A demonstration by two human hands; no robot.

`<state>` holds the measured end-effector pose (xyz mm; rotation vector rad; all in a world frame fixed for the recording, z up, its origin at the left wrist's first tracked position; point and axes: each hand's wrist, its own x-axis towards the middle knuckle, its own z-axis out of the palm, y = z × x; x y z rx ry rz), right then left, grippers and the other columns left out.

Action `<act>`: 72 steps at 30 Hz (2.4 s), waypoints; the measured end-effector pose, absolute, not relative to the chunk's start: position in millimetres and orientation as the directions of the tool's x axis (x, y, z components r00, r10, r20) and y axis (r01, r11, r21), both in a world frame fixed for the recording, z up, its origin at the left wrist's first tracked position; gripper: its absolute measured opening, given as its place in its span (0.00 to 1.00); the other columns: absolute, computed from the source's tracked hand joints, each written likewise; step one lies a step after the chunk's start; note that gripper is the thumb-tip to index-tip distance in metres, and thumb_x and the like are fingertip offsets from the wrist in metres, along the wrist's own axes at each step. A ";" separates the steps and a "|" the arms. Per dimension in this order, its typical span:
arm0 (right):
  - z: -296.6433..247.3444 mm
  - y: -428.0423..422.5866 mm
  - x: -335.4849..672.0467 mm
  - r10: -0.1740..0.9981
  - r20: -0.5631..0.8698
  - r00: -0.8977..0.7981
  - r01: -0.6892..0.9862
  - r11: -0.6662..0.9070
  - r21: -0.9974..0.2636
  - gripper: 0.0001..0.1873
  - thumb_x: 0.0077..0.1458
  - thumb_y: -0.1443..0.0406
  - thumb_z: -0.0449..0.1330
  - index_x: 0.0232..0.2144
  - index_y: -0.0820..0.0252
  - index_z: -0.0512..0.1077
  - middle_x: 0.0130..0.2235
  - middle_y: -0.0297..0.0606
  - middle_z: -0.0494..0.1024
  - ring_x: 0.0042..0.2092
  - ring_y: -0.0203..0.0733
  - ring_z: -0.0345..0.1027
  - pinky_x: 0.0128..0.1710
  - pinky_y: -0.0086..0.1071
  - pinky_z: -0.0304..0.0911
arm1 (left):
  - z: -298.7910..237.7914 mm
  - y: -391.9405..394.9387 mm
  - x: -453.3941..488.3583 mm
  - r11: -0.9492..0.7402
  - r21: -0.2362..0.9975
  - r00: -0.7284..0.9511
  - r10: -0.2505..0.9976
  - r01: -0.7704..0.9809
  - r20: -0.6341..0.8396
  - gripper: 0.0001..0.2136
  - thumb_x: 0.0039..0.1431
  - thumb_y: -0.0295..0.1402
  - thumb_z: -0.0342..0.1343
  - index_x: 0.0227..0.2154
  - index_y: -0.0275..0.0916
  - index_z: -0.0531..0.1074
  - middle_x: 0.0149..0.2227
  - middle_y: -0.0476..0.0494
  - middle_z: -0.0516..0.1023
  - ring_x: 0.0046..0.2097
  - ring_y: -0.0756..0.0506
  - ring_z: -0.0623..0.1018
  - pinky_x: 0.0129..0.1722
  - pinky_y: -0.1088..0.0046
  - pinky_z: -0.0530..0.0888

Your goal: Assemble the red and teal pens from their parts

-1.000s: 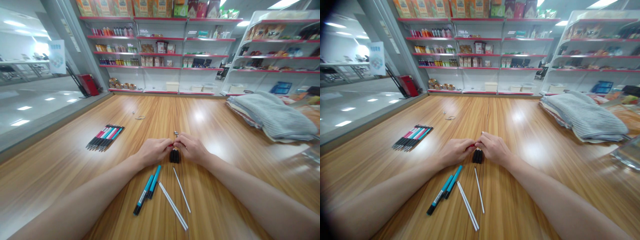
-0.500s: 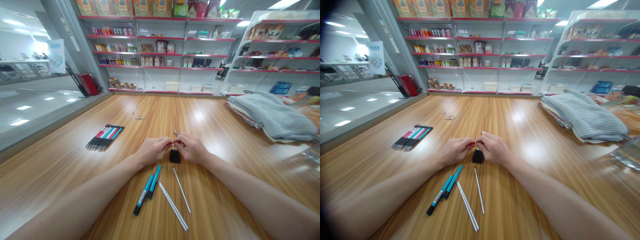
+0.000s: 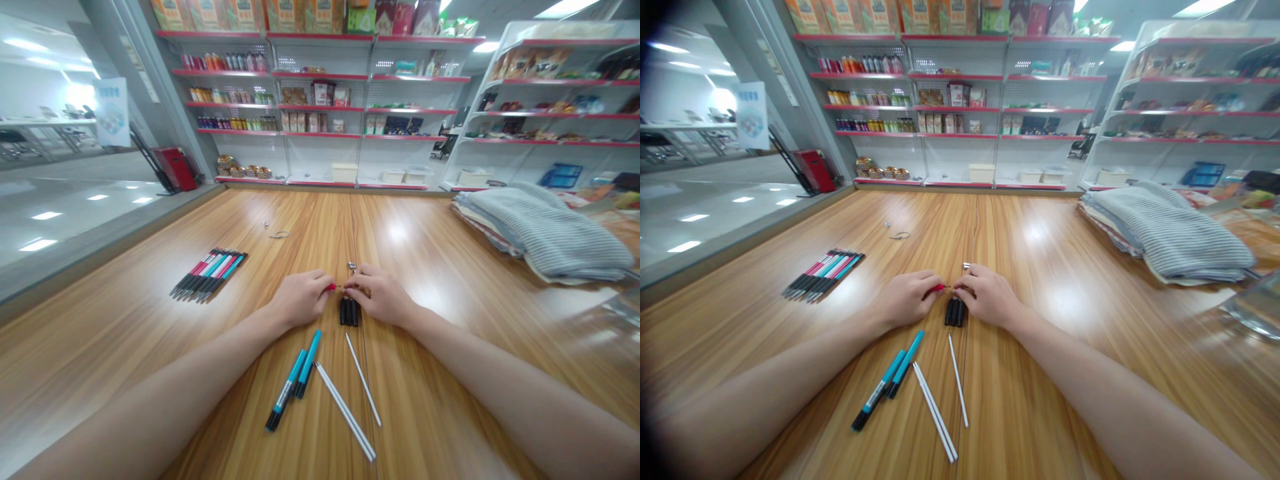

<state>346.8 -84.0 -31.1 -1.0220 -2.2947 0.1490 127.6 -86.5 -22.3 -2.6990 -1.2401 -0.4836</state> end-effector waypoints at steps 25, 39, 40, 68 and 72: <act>-34.2 -77.6 347.2 0.740 0.452 -0.498 0.651 0.663 -0.369 0.06 0.60 0.65 0.55 0.33 0.59 0.71 0.36 0.37 0.70 0.39 0.37 0.66 0.39 0.31 0.62 | -18.5 -88.6 131.8 -0.606 0.114 0.540 0.767 0.787 0.346 0.14 0.66 0.42 0.40 0.48 0.44 0.64 0.43 0.46 0.76 0.41 0.44 0.77 0.33 0.71 0.67; -25.4 -86.4 343.2 0.634 0.566 -0.526 0.596 0.750 -0.285 0.09 0.64 0.62 0.50 0.35 0.60 0.68 0.36 0.40 0.69 0.39 0.39 0.65 0.39 0.31 0.62 | -18.3 -90.8 132.7 -0.679 -0.031 0.645 0.682 0.734 0.344 0.16 0.68 0.42 0.35 0.42 0.44 0.68 0.36 0.47 0.74 0.34 0.49 0.74 0.28 0.74 0.61; -25.1 -86.6 343.2 0.631 0.568 -0.529 0.594 0.753 -0.283 0.10 0.64 0.62 0.50 0.35 0.60 0.68 0.36 0.40 0.69 0.39 0.39 0.65 0.38 0.31 0.62 | -18.2 -91.1 132.7 -0.682 -0.038 0.651 0.678 0.730 0.342 0.16 0.68 0.41 0.35 0.42 0.44 0.68 0.35 0.48 0.73 0.34 0.49 0.74 0.28 0.74 0.61; -24.4 -93.8 341.4 0.590 0.633 -0.501 0.506 0.793 -0.338 0.08 0.61 0.62 0.54 0.36 0.59 0.72 0.33 0.39 0.74 0.34 0.38 0.66 0.34 0.31 0.61 | -21.9 -87.8 125.7 -0.735 -0.046 0.664 0.582 0.677 0.469 0.14 0.67 0.39 0.40 0.37 0.42 0.70 0.33 0.48 0.74 0.31 0.52 0.72 0.27 0.76 0.61; -25.1 -93.9 340.7 0.615 0.617 -0.491 0.518 0.776 -0.360 0.09 0.60 0.60 0.56 0.34 0.59 0.72 0.30 0.36 0.72 0.31 0.35 0.64 0.31 0.29 0.59 | -20.7 -89.1 126.4 -0.736 -0.072 0.677 0.574 0.673 0.460 0.15 0.67 0.40 0.40 0.36 0.42 0.71 0.33 0.48 0.74 0.31 0.52 0.72 0.26 0.76 0.60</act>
